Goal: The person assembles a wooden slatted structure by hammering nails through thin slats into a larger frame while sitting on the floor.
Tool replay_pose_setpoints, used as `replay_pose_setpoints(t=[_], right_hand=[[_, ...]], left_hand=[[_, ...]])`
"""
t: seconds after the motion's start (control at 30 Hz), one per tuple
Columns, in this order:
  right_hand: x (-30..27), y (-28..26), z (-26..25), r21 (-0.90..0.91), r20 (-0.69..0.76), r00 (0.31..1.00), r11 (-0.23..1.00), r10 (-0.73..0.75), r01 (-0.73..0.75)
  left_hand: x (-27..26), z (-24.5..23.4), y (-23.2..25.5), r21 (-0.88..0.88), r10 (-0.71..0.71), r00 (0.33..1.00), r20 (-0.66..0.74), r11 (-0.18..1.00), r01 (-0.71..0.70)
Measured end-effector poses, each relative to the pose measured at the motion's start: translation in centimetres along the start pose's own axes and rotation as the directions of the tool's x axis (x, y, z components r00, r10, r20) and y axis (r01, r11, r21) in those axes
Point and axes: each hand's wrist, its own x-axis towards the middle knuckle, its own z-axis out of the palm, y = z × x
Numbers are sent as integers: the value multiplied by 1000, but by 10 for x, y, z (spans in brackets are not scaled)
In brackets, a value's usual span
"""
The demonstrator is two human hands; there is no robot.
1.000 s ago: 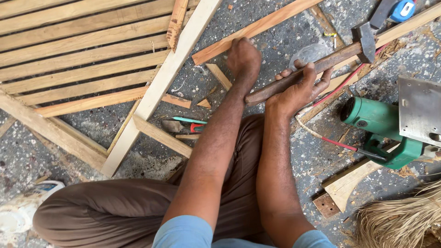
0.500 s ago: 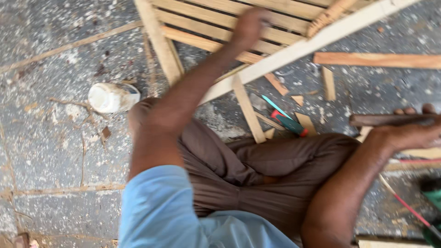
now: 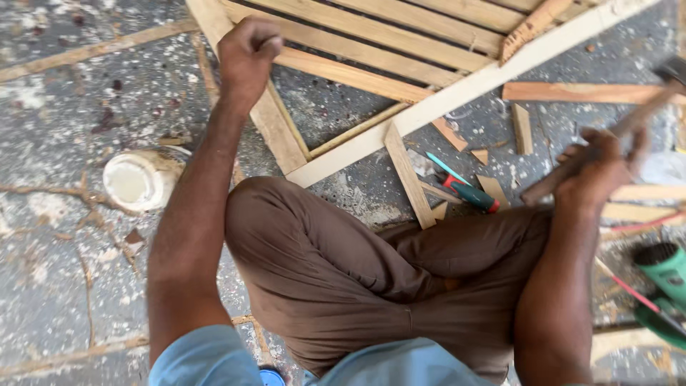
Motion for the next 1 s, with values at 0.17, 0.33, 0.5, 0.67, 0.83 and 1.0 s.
replay_pose_setpoints(t=[0.17, 0.33, 0.5, 0.67, 0.83, 1.0], right_hand=[[-27, -13, 44, -101, 51, 999, 995, -1, 6], [-28, -10, 38, -150, 142, 986, 982, -90, 111], [-32, -21, 36, -153, 103, 993, 988, 52, -36], [-31, -29, 46, -84, 110, 992, 995, 55, -45], [-39, -35, 42, -93, 149, 987, 995, 59, -45], [-46, -40, 51, -76, 143, 987, 995, 77, -67]], left_hand=[[11, 126, 44, -181, 81, 967, 242, 983, -37], [-17, 228, 66, -83, -173, 983, 63, 980, 178], [-44, 260, 56, -93, -149, 988, -31, 985, 146], [-46, 249, 53, -93, -130, 992, 5, 987, 130], [-46, 243, 52, -61, -135, 990, 45, 989, 137], [-52, 243, 61, 83, -147, 989, 9, 986, 146]])
